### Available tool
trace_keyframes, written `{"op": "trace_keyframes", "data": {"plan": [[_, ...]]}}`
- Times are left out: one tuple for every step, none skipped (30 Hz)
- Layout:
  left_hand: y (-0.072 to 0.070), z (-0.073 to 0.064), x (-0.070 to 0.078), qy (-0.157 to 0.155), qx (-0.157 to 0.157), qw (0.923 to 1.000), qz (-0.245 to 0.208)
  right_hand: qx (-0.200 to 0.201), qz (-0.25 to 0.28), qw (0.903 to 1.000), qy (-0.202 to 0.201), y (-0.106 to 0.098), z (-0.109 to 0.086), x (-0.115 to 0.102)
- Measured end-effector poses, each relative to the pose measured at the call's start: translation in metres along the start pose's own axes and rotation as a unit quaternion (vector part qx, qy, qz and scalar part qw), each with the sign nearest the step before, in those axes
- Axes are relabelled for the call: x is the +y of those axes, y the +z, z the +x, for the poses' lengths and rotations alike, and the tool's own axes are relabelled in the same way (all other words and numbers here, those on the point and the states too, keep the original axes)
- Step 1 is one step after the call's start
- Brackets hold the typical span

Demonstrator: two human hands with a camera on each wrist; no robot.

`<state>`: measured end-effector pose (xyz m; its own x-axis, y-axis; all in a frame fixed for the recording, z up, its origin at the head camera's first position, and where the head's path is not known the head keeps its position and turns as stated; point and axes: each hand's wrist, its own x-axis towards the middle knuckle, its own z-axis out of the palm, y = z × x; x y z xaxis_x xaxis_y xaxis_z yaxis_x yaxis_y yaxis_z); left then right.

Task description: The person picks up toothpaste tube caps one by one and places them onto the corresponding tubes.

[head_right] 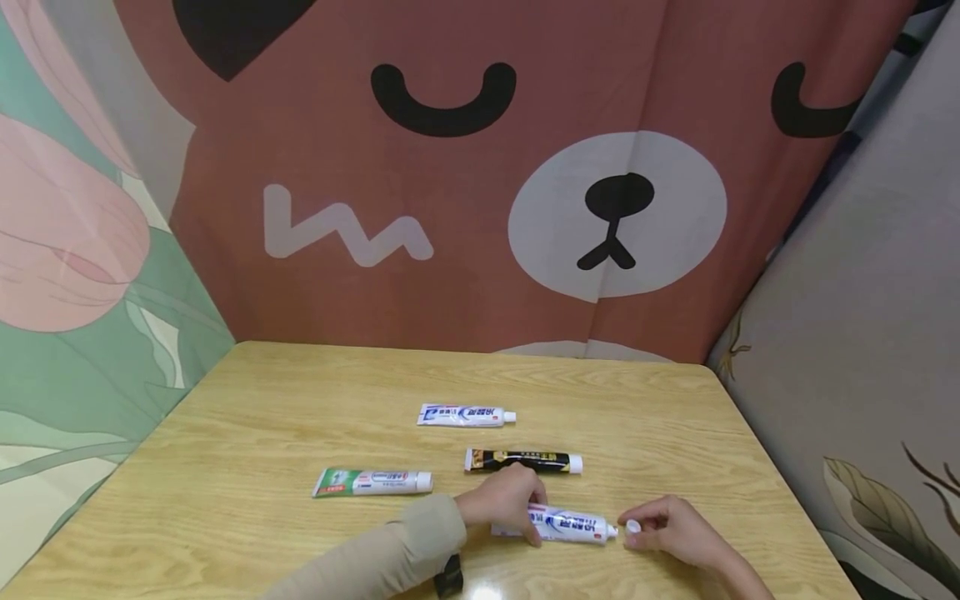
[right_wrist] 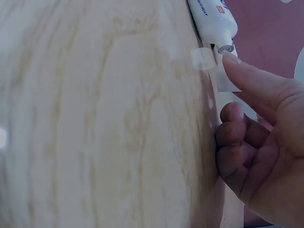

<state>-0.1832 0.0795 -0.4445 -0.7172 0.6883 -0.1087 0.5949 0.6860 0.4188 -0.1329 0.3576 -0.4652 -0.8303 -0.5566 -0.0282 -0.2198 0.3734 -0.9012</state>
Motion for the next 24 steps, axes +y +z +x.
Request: {"op": "trace_keyframes", "data": {"plan": [[0.0002, 0.0, -0.0003, 0.001, 0.003, 1.0, 0.005, 0.0, 0.002, 1.0, 0.007, -0.0003, -0.0004, -0.0008], [0.0004, -0.0002, -0.0008, 0.003, 0.007, 0.9999, 0.009, 0.0, 0.002, 0.9999, 0.015, -0.0005, -0.0007, -0.0017], [0.0004, -0.0004, -0.0013, 0.006, 0.011, 0.9999, 0.012, 0.002, 0.002, 0.9997, 0.025, -0.0006, -0.001, -0.0027], [0.0005, -0.0005, -0.0021, 0.011, 0.015, 0.9997, 0.013, 0.004, 0.0, 0.9994, 0.035, -0.0008, -0.0015, -0.0036], [0.0007, -0.0008, -0.003, 0.016, 0.018, 0.9997, 0.011, 0.008, -0.003, 0.9989, 0.045, -0.0011, -0.0019, -0.0049], [0.0009, -0.001, -0.0039, 0.021, 0.019, 0.9996, 0.008, 0.012, -0.006, 0.9984, 0.055, -0.0014, -0.0023, -0.006], [0.001, -0.0013, -0.0048, 0.024, 0.021, 0.9995, 0.005, 0.014, -0.008, 0.998, 0.061, -0.0018, -0.0031, -0.007], [0.0009, -0.0013, -0.0056, 0.026, 0.021, 0.9995, -0.002, 0.016, -0.007, 0.9977, 0.066, -0.002, -0.0033, -0.0078], [0.001, -0.001, -0.0061, 0.027, 0.021, 0.9994, -0.007, 0.016, -0.003, 0.9976, 0.067, -0.0024, -0.0037, -0.0085], [0.0012, -0.0006, -0.0065, 0.027, 0.022, 0.9993, -0.01, 0.014, 0.003, 0.9976, 0.068, -0.0029, -0.0039, -0.009], [0.0007, -0.0006, -0.0061, 0.023, 0.021, 0.9994, -0.017, 0.012, 0.011, 0.9977, 0.066, -0.0034, -0.0041, -0.0093], [0.0001, -0.0008, -0.0054, 0.02, 0.021, 0.9994, -0.02, 0.01, 0.019, 0.9979, 0.062, -0.0035, -0.0043, -0.009], [-0.0005, -0.001, -0.0049, 0.017, 0.021, 0.9994, -0.024, 0.011, 0.025, 0.9978, 0.06, -0.0034, -0.0042, -0.009], [-0.0013, -0.0011, -0.0041, 0.015, 0.021, 0.9993, -0.027, 0.014, 0.03, 0.9976, 0.06, -0.0031, -0.0038, -0.009], [-0.0021, -0.0013, -0.0034, 0.014, 0.021, 0.9993, -0.028, 0.018, 0.037, 0.9975, 0.058, -0.0026, -0.0034, -0.0091], [-0.0032, -0.0019, -0.0028, 0.013, 0.019, 0.9992, -0.033, 0.025, 0.043, 0.9971, 0.059, -0.002, -0.0031, -0.009], [-0.0043, -0.0025, -0.0023, 0.013, 0.019, 0.999, -0.04, 0.031, 0.048, 0.9968, 0.057, -0.0014, -0.0029, -0.009], [-0.0048, -0.0027, -0.0024, 0.015, 0.021, 0.9988, -0.042, 0.038, 0.053, 0.9962, 0.057, -0.0007, -0.0027, -0.0091], [-0.0053, -0.0028, -0.0027, 0.017, 0.022, 0.9986, -0.045, 0.045, 0.055, 0.9958, 0.057, -0.0003, -0.0025, -0.0094], [-0.0059, -0.0029, -0.0028, 0.019, 0.026, 0.9983, -0.048, 0.049, 0.058, 0.9957, 0.054, 0.0001, -0.0024, -0.0095], [-0.0065, -0.0031, -0.0029, 0.02, 0.03, 0.998, -0.053, 0.052, 0.059, 0.9958, 0.047, 0.0002, -0.0025, -0.0094], [-0.0066, -0.003, -0.0029, 0.022, 0.033, 0.9977, -0.055, 0.055, 0.056, 0.996, 0.043, 0.0004, -0.0031, -0.0093], [-0.0067, -0.0028, -0.0029, 0.024, 0.037, 0.9975, -0.056, 0.06, 0.048, 0.9964, 0.037, 0.0008, -0.0036, -0.0094], [-0.0068, -0.0026, -0.0028, 0.026, 0.04, 0.9973, -0.056, 0.066, 0.04, 0.9965, 0.033, 0.0013, -0.004, -0.0095]]}}
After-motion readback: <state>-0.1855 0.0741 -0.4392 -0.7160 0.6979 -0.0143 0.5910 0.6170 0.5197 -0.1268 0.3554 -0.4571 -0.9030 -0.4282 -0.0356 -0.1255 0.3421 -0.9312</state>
